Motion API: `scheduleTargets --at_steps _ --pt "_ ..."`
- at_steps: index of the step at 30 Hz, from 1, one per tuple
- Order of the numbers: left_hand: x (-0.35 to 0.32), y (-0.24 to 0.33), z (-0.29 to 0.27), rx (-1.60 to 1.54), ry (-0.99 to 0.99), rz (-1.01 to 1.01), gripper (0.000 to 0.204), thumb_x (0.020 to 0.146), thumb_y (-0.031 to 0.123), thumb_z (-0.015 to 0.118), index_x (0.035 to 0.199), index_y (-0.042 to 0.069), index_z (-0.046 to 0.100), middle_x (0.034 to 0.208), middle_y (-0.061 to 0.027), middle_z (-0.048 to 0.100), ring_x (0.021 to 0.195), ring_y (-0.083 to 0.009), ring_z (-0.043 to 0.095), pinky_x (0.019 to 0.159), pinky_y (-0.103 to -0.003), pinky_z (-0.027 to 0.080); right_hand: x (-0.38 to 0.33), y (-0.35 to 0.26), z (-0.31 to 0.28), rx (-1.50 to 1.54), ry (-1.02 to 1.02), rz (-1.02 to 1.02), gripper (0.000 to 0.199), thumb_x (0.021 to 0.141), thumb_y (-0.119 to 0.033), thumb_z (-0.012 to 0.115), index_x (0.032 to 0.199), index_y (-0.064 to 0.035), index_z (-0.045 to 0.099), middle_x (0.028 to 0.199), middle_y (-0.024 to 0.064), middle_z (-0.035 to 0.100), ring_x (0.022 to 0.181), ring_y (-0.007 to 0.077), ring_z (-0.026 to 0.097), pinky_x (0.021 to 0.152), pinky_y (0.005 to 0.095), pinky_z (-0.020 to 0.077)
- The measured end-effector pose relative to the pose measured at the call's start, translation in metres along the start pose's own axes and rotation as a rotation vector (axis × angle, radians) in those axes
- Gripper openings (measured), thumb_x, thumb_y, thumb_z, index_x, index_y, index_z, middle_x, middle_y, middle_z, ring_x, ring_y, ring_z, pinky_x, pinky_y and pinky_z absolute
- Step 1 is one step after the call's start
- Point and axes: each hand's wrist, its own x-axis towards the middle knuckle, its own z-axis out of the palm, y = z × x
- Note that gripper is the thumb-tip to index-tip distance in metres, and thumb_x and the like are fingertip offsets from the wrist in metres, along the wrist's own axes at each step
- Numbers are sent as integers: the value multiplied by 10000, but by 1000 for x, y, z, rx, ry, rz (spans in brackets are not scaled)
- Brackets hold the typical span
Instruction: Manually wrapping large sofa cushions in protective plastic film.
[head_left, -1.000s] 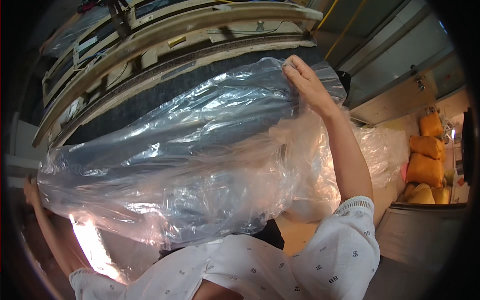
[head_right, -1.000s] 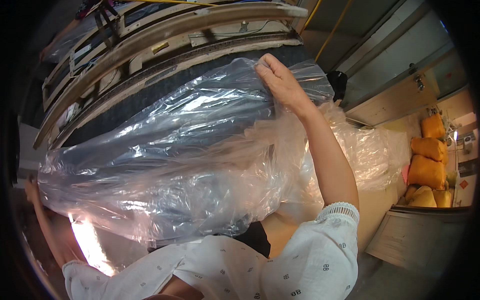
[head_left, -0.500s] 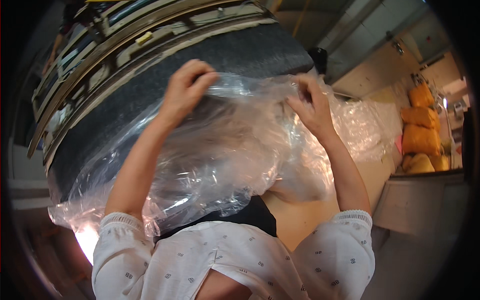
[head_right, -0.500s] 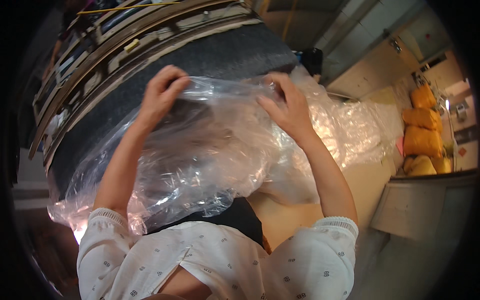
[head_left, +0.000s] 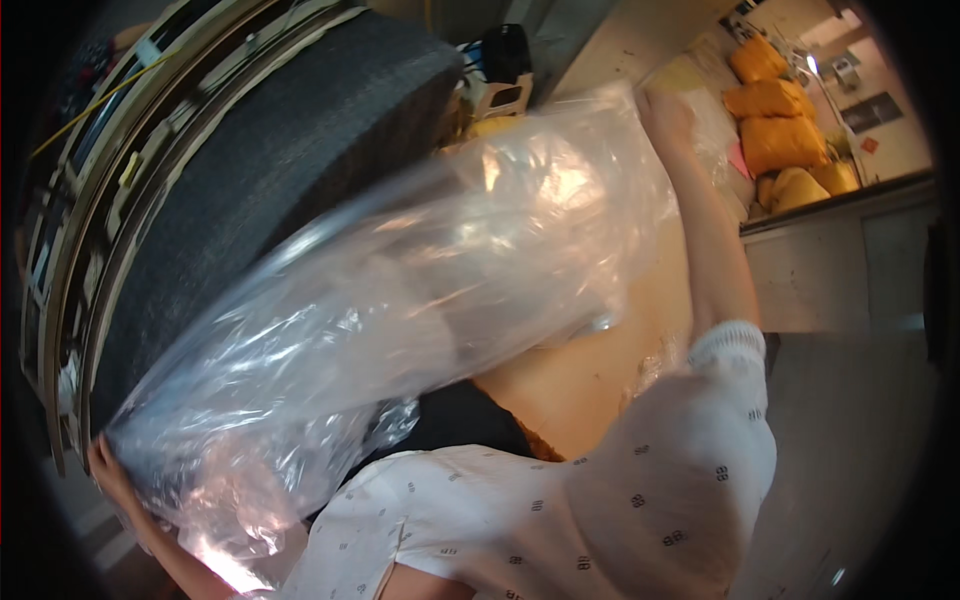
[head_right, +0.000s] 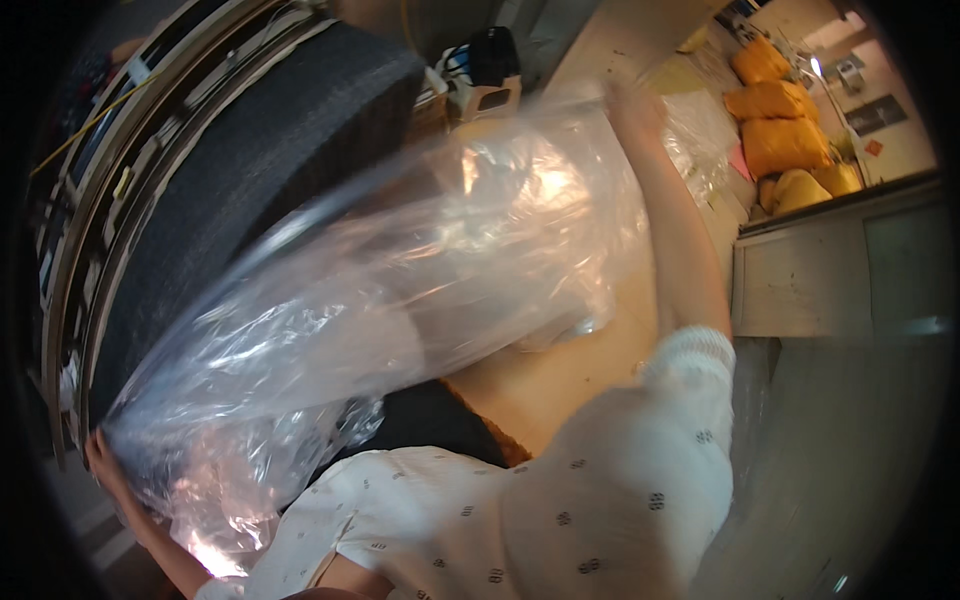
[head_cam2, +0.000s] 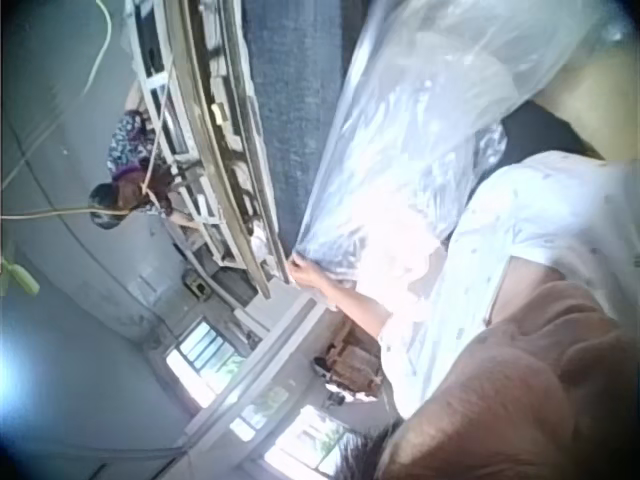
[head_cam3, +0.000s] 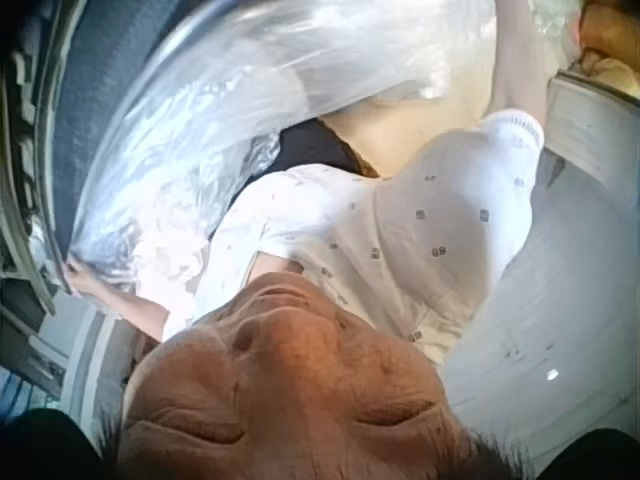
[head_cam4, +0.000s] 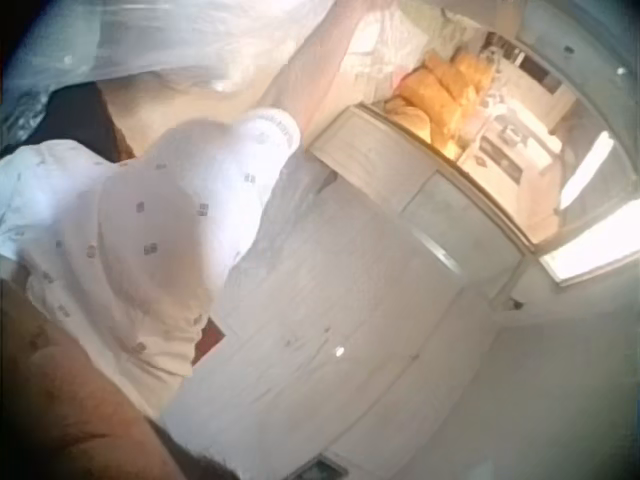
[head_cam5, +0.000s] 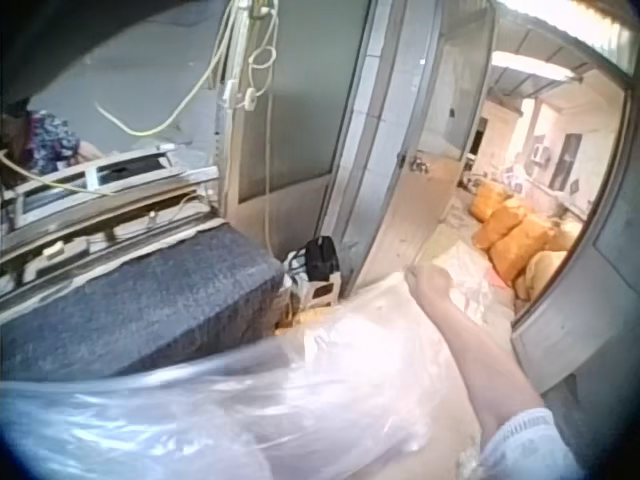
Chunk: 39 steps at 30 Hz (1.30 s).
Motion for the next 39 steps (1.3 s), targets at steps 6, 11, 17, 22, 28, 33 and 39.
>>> scheduleTargets --at_steps 6,11,17,22,28,33,39 --pt "-48 -137 17 77 -33 -179 398 942 338 481 1060 -29 582 1004 -188 606 942 -293 555 871 -327 405 80 -263 -108 1333 704 -328 537 886 -222 506 1329 21 322 1169 245 509 1043 306 527 887 363 422" --pt "-103 -208 -12 -98 -168 -255 462 931 375 497 1112 -43 574 1026 -179 601 946 -235 554 869 -321 414 34 -319 26 625 168 -862 394 912 -348 425 1164 -67 539 1171 164 566 1118 352 496 868 460 444" --pt "-112 -230 -32 -393 -75 -461 415 903 383 548 1046 -1 614 968 -83 612 891 -169 545 790 -296 425 31 -365 -19 657 -194 -565 411 890 -420 469 1119 -109 609 1107 151 611 1037 330 560 893 379 430" --pt "-61 -7 -16 -318 5 -599 366 888 343 567 1088 43 633 975 -32 630 932 -113 549 844 -233 404 84 -345 36 682 -117 -618 502 898 -389 480 1310 -101 482 1346 148 460 1270 280 403 1041 355 306" --pt "-30 5 21 -220 474 -334 320 786 376 657 900 78 690 853 -93 639 792 -234 612 722 -325 462 103 -351 25 163 -160 -458 477 894 -348 472 1294 -89 481 1338 141 466 1200 319 461 974 383 373" --pt "-30 14 28 -344 532 -341 319 788 375 652 880 71 685 851 -106 627 774 -250 605 714 -341 460 -51 -492 -109 704 347 -1060 292 840 -89 540 1124 -20 553 1192 165 505 1124 321 476 949 393 373" --pt "-28 9 31 -405 601 -360 328 787 359 661 901 52 680 854 -79 636 779 -208 608 715 -309 450 -260 -617 -209 1272 -350 -1336 406 808 -309 648 1073 -9 579 1064 151 530 1040 296 496 899 370 394"
